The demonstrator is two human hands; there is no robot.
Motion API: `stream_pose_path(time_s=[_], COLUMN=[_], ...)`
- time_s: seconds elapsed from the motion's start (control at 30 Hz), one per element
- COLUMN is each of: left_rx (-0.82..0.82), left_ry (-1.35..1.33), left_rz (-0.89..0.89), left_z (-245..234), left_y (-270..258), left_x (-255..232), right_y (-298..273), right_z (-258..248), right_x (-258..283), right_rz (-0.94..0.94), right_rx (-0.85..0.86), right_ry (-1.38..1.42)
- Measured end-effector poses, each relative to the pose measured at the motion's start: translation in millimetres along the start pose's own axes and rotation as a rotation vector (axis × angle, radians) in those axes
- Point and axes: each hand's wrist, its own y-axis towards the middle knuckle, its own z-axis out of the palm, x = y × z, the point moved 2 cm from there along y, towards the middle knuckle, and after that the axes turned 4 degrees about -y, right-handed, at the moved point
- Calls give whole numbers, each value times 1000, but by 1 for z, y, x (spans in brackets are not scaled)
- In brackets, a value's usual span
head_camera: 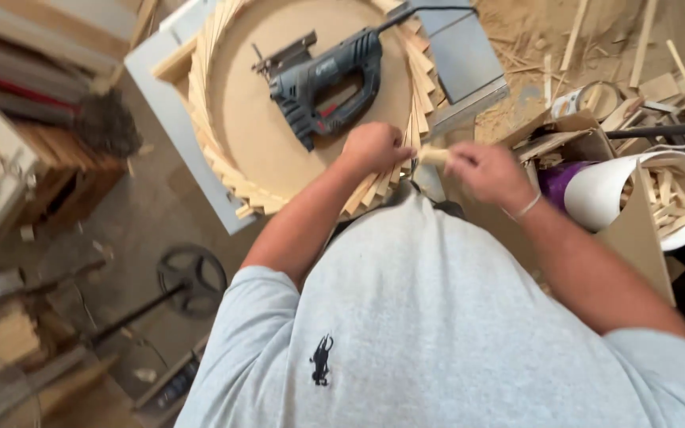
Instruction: Assemble a circular wooden frame by placing slats and trimming them with a jigsaw
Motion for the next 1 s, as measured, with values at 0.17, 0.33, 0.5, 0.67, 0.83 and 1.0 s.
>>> stream_pose_path(time_s=[0.17, 0.33, 0.5, 0.67, 0.83, 1.0], left_rx=[-29, -22, -16, -5, 11, 15], left_ry=[-8, 11, -17, -56, -82, -88], left_rz=[56, 138, 147, 153, 123, 105], left_z=[10, 11, 16, 7, 0, 3], left_y=[8, 8, 14, 8, 1, 4], left_x=[8, 8, 15, 11, 7, 8], right_y=[-42, -48, -25, -12, -14, -16], right_z=[89, 106, 122, 148, 165, 173], right_x=[-58, -37, -73, -115, -129, -127], right_rz=[334, 481, 392, 365, 434, 482], right_rx=[-49, -282, -300, -368, -396, -394], right_ry=[362, 736, 716, 731, 879, 966])
